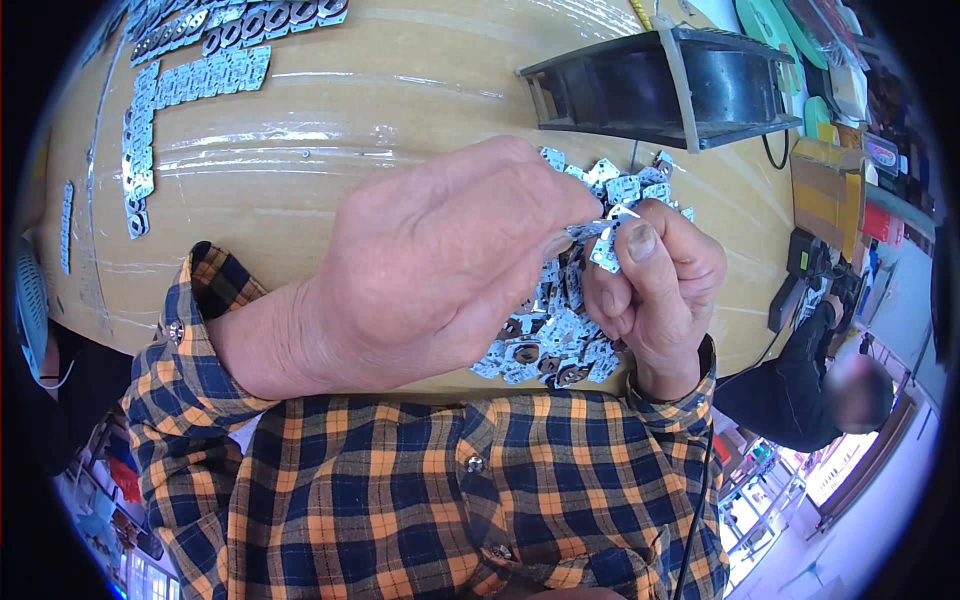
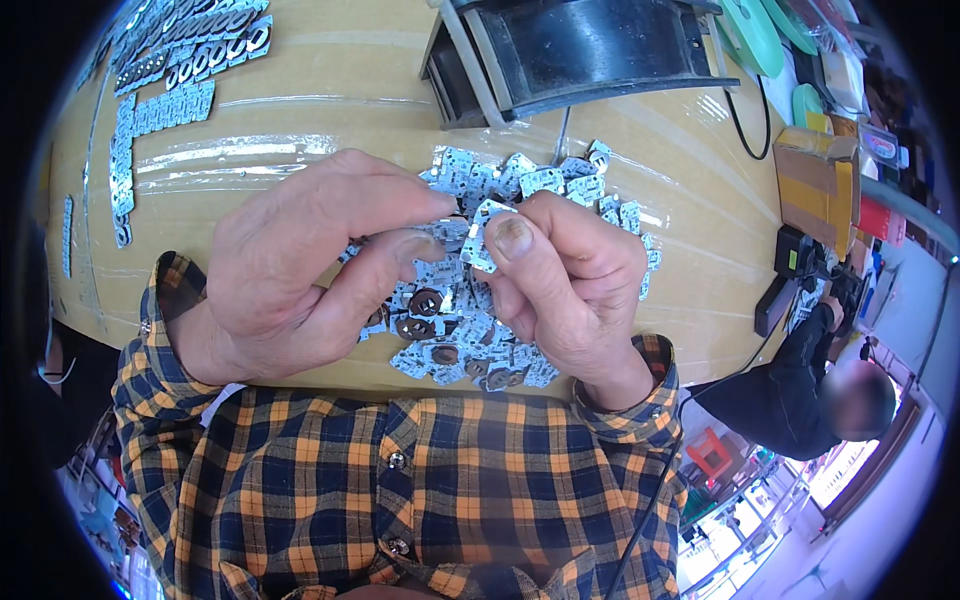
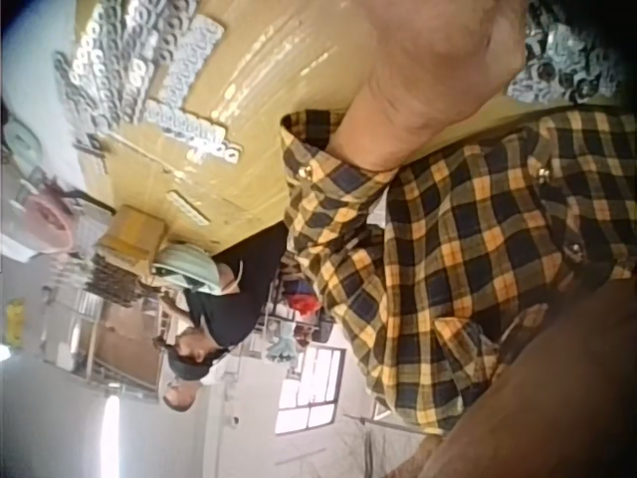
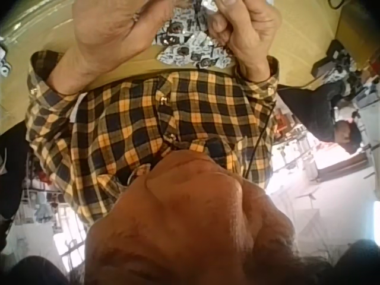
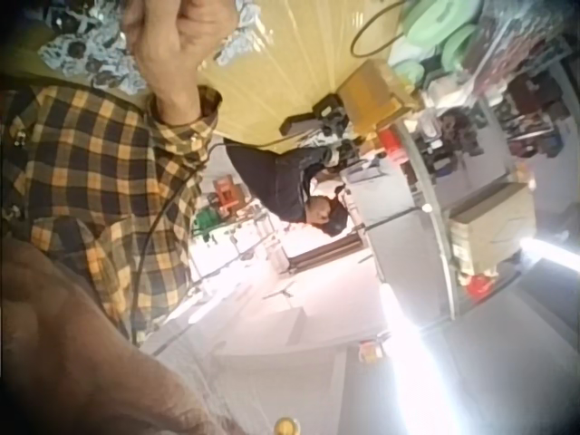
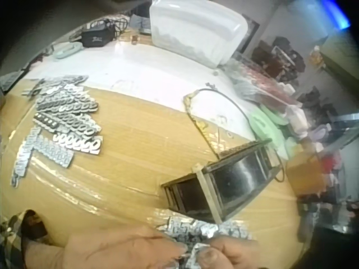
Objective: The person is picking up and inspecting small white electronic circuit board components at a factory workbench.
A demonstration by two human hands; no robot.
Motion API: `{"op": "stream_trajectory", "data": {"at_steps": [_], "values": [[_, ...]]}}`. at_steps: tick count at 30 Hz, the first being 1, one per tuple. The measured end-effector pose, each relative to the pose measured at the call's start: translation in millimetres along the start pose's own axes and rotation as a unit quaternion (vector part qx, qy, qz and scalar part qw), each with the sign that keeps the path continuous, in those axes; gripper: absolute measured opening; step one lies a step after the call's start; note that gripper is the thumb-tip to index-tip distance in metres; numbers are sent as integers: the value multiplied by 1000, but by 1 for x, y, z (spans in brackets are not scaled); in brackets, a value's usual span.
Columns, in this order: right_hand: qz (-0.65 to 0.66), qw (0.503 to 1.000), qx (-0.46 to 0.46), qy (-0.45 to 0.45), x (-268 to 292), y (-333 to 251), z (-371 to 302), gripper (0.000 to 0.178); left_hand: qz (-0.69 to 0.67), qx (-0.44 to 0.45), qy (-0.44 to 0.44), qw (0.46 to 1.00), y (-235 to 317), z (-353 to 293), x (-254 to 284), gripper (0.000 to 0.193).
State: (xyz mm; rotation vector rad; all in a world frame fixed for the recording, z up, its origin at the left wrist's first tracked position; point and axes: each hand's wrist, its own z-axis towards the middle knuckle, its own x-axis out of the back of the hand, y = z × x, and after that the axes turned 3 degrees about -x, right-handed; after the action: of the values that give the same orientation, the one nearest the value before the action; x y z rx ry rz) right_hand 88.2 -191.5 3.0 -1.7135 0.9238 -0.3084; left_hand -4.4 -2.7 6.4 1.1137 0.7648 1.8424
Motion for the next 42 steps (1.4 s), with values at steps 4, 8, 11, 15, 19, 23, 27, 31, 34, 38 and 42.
{"op": "stream_trajectory", "data": {"at_steps": [4, 8, 11, 15, 19, 23, 27, 31, 34, 38, 42], "values": [[-50, 999, 2, 0, -2, -1, 0, 32, -15, 20, -2, 1000, 0, 0, 1, 30], [14, 1000, -12, 3, 2, 1, -2, 26, -28, -7, -2, 1000, -1, 1, -1, 28], [31, 999, -13, 12, 0, 2, -3, 26, -57, -18, -48, 997, -5, 4, 5, 26], [15, 1000, 12, -5, 2, 2, -2, 27, -56, -8, -74, 996, -2, 7, 13, 25], [-274, 952, 124, -50, -3, -8, 0, 23, -90, 29, -52, 994, -8, 8, 12, 21], [-359, 907, 196, -100, 2, -9, 1, 21, -205, 161, -85, 962, -3, 2, 13, 20], [-259, 955, 144, -10, 5, -8, -4, 25, -253, 238, -100, 932, 0, 4, 14, 19], [-264, 949, 170, -31, 3, -7, -1, 24, -218, 173, -96, 956, -1, 2, 11, 18], [-293, 939, 181, -23, 1, -7, -2, 21, -177, 135, -112, 968, -2, 5, 13, 17], [-363, 902, 231, -29, 3, -3, -1, 16, -167, 152, -124, 966, -1, 4, 10, 19], [-405, 875, 264, -7, 0, -4, -2, 16, -181, 168, -102, 964, 4, 1, 6, 21]]}}
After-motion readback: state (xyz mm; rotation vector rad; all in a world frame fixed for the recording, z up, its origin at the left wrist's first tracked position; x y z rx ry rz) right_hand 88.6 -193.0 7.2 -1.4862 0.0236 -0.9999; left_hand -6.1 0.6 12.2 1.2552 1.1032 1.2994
